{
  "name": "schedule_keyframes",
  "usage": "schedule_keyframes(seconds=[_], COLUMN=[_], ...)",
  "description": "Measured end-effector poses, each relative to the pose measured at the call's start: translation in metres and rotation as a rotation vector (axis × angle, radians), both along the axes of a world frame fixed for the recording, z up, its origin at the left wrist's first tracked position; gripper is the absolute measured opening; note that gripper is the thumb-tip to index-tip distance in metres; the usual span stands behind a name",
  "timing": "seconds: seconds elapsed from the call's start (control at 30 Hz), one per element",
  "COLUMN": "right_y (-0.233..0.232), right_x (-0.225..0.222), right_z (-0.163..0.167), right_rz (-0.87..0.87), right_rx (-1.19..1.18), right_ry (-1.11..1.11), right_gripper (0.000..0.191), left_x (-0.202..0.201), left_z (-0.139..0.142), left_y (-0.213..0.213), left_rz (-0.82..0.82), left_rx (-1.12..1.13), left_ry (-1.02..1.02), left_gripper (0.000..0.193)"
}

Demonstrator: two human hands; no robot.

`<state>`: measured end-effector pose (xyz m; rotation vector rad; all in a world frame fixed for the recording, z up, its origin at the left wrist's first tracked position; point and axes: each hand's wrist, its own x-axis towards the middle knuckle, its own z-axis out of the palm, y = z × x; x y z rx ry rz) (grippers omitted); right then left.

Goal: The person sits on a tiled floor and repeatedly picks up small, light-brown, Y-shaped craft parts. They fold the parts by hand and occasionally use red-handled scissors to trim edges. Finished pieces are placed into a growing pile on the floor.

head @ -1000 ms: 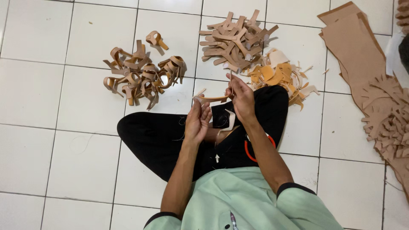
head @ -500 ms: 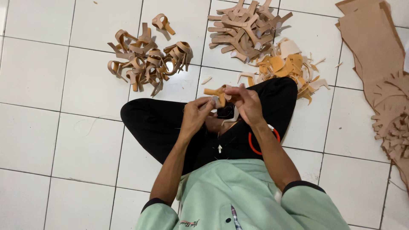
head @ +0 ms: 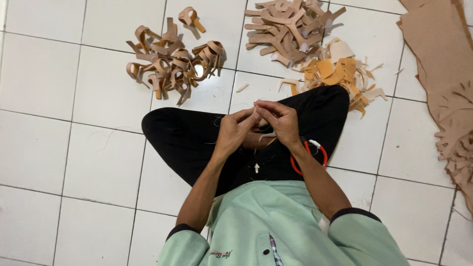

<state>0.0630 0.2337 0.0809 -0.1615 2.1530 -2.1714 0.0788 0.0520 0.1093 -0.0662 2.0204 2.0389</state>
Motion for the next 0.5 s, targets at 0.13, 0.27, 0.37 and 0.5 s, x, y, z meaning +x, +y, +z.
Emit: schedule_keyframes(seconds=[0.13,0.27,0.37,0.5], right_y=[-0.005,0.006,0.028,0.049], right_x=[-0.006,-0.026,-0.046,-0.075], right_z=[-0.023,-0.035,-0.038,-0.051], right_rz=[-0.039,0.0,0.028,-0.001], right_rx=[-0.043,-0.013,0.089,0.107], right_ry=[-0.204,-0.178,-0.228,-0.21], right_gripper=[0.025,0.026,0.029,0.028], left_x=[0.002,-0.007,-0.036,-0.075], left_z=[-0.01,-0.027,-0.028,-0.007], left_y=[-0.01,-0.035,-0.077,-0.133], left_rz=[-0.002,0.136,0.317,0.394], left_rx=[-0.124,-0.302,-0.44,-0.582], left_ry=[-0.062,0.115,0.207,0.317], left_gripper=[0.034,0.031,0.029,0.023])
